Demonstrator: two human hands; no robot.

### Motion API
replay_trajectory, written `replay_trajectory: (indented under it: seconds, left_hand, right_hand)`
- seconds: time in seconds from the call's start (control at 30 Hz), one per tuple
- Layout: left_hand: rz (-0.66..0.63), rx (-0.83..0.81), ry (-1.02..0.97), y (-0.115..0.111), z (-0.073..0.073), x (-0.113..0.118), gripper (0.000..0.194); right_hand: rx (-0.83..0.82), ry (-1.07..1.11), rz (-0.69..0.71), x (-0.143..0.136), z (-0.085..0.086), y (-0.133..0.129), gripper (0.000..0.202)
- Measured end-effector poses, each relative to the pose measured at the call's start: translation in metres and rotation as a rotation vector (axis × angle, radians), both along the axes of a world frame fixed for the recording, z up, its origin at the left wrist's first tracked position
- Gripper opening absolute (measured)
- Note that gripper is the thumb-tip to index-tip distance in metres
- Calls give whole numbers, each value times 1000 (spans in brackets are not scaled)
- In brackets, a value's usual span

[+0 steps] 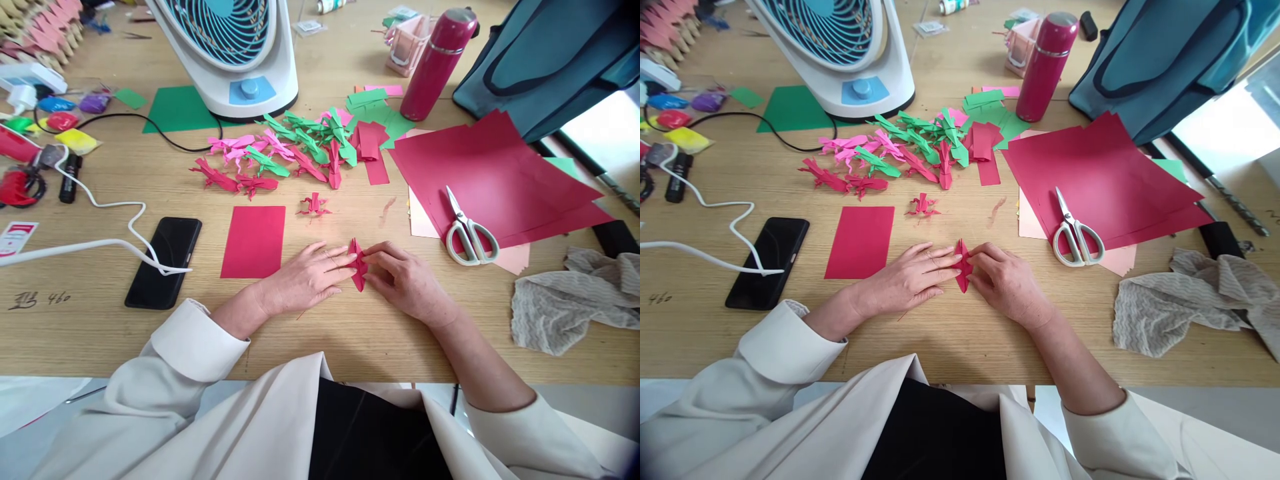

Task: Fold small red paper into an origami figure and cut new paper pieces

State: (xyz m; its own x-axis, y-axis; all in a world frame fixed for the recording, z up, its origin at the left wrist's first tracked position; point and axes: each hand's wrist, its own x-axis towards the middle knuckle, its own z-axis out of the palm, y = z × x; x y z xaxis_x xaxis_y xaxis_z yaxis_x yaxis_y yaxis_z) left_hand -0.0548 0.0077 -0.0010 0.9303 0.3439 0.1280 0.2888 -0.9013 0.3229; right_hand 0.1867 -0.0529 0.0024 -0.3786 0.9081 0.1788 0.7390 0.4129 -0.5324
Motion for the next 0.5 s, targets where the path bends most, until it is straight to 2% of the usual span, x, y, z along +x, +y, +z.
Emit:
replay_trajectory:
  seconds: [0.5]
  left_hand:
    - [-1,1,-31,1,-2,-1,43]
  right_hand:
    - [-36,-37,39,1,4,-1,34]
